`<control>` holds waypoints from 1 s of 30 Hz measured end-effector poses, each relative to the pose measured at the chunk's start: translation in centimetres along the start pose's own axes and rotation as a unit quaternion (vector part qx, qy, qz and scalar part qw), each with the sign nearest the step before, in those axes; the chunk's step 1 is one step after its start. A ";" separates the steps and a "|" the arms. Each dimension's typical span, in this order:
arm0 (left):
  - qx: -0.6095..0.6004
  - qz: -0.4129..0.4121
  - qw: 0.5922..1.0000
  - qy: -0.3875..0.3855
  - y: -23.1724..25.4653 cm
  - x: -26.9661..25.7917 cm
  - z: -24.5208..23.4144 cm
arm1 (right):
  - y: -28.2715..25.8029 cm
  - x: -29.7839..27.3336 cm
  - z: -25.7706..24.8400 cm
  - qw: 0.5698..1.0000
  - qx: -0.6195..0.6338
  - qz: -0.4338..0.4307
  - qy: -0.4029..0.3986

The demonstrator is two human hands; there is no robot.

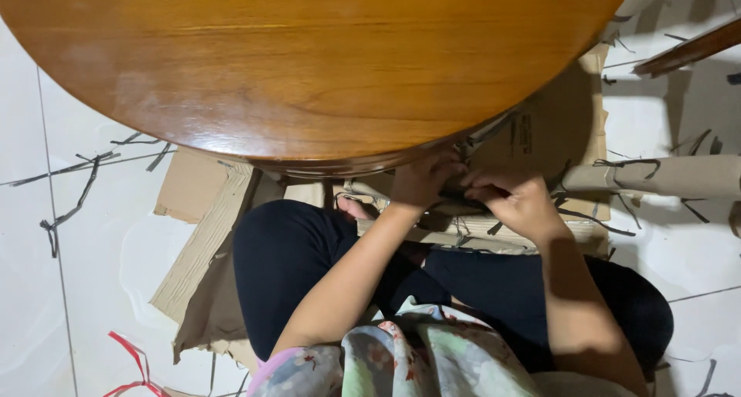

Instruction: Wrapping the legs of a wooden stool with protective cardboard and securing them with plastic ties.

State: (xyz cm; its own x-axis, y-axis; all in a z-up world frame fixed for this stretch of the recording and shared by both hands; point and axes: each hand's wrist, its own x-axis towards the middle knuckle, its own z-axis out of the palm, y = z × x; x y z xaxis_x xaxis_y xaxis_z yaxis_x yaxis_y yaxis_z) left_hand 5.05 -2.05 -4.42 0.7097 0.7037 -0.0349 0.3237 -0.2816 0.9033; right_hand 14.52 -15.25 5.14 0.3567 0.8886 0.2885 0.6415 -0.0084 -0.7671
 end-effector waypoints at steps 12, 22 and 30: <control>-0.003 0.333 0.936 0.114 1.6 -0.4 -1.7 | 0.5 0.6 1.1 0.981 -0.069 -0.121 0.137; -0.069 0.303 0.946 0.091 2.8 -1.3 -3.1 | 2.2 -0.1 2.1 0.976 -0.070 -0.085 0.187; -0.088 0.264 0.951 0.134 2.7 -1.8 -2.6 | 6.2 -1.8 4.7 0.974 0.021 0.053 0.219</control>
State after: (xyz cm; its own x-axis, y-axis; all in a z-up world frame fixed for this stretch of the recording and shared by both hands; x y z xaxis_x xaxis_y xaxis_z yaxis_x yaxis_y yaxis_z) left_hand 3.07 -2.38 -0.81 0.5518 0.6421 0.5321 -0.1600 -0.5447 0.8232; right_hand 14.62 -14.72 -2.83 0.6804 0.6034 0.4159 0.5606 -0.0631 -0.8257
